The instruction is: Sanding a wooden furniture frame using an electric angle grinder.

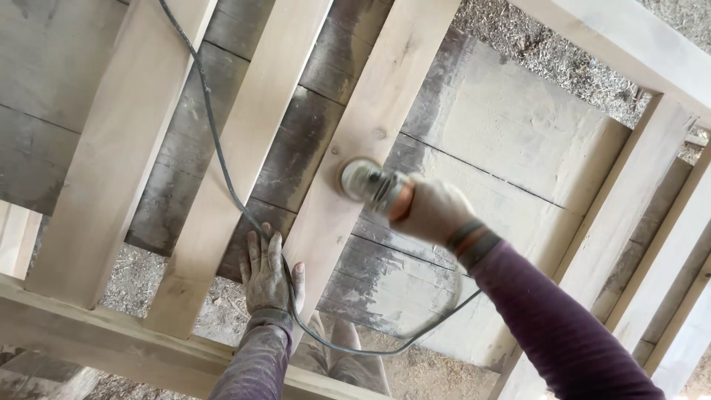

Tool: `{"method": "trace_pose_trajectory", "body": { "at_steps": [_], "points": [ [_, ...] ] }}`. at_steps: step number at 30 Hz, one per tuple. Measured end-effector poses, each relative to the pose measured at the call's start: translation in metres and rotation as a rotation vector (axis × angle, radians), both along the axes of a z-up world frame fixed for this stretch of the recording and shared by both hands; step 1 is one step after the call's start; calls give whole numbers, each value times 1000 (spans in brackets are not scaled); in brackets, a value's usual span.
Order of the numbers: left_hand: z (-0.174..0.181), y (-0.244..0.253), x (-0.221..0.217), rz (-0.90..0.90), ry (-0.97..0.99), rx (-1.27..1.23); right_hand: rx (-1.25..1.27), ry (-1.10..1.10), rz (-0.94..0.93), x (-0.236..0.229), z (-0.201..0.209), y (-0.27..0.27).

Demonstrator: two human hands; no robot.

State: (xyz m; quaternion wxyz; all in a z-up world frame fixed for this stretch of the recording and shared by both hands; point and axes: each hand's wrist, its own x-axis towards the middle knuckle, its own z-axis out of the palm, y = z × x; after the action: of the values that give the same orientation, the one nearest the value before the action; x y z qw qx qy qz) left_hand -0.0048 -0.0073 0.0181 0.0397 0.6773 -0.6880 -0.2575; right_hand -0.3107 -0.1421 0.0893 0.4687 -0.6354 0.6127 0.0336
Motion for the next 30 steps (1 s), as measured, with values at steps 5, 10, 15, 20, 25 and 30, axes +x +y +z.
{"method": "trace_pose_trajectory", "body": {
  "at_steps": [5,10,15,20,25,30],
  "points": [
    [-12,3,3,-11,-6,-13,21,184,201,4,1,0],
    [-18,9,4,-12,-7,-13,-98,157,229,-21,-8,-45],
    [-19,9,4,-17,-34,-28,-101,281,142,-40,1,-92],
    [-19,7,4,-16,-29,-31,-110,339,21,-71,-12,-120],
    [-15,5,3,-32,-46,-24,-171,448,-122,-117,-17,-151],
    [-15,7,4,-31,-59,-10,-202,458,-199,-133,-30,-179]
  ]
}}
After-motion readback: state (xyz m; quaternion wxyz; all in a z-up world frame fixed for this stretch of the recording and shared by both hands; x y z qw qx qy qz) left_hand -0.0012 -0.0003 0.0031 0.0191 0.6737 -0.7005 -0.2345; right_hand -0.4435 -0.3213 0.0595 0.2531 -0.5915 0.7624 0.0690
